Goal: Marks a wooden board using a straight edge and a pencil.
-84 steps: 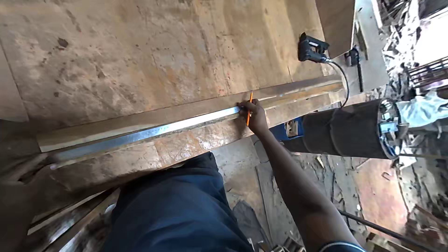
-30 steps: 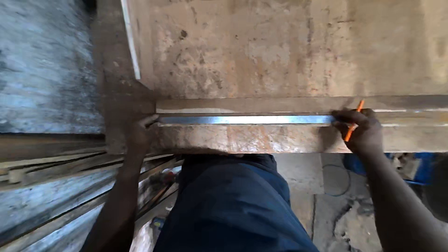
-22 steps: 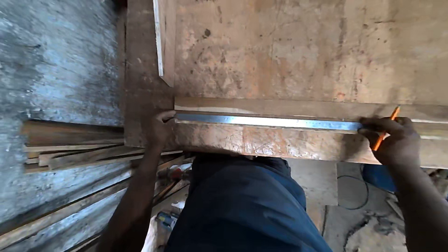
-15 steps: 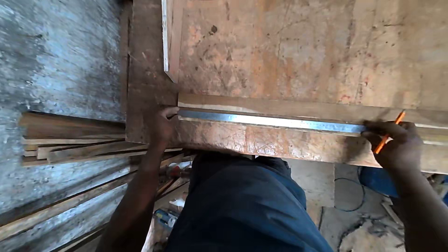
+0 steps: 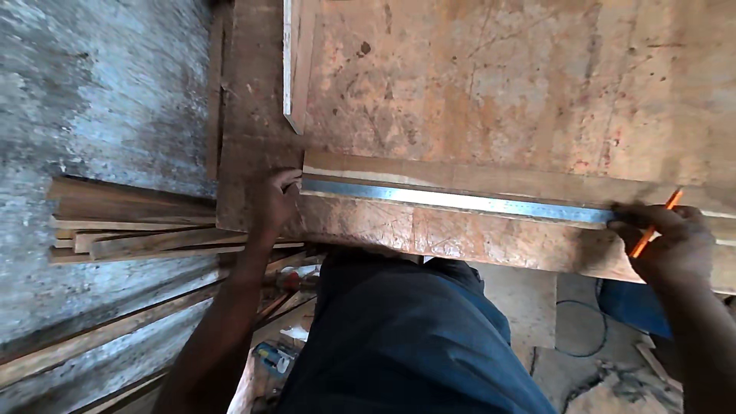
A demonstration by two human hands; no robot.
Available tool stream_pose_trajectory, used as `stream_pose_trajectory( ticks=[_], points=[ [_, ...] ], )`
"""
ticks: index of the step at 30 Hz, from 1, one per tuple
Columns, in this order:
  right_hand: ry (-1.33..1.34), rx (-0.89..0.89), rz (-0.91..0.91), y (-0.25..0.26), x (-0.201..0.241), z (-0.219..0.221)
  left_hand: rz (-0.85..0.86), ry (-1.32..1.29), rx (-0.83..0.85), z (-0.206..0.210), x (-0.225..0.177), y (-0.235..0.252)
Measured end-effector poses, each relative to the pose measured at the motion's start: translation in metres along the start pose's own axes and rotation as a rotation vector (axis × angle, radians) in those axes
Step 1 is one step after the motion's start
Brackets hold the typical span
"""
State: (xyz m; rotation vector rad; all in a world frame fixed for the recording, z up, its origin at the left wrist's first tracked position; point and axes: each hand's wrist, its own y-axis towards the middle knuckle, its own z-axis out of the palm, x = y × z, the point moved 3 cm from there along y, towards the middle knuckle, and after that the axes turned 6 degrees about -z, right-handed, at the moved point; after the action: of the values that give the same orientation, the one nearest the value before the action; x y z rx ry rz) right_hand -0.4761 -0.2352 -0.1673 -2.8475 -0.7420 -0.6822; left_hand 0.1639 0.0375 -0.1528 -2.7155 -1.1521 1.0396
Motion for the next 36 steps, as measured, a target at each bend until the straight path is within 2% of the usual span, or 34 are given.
stream_pose_trajectory(
  ticks=[7, 14, 16, 25, 36],
  points=[
    [-0.009, -0.017, 0.056, 0.0, -0.005, 0.001, -0.167, 0.025, 0.002, 0.007, -0.005, 0.006],
    [0.0, -0.026, 0.046, 0.001, 0.0, 0.001, -0.176, 0.06, -0.028, 0.003, -0.008, 0.008],
    [0.005, -0.02, 0.053, 0.0, 0.001, 0.001, -0.148, 0.055, -0.019, 0.003, -0.009, 0.008],
    [0.001, -0.014, 0.034, 0.002, 0.0, 0.001, 0.18, 0.11, -0.04, 0.007, 0.01, 0.002],
    [-0.026, -0.022, 0.058, 0.001, -0.001, 0.0, 0.208, 0.254, -0.043, 0.01, 0.007, 0.001]
  ],
)
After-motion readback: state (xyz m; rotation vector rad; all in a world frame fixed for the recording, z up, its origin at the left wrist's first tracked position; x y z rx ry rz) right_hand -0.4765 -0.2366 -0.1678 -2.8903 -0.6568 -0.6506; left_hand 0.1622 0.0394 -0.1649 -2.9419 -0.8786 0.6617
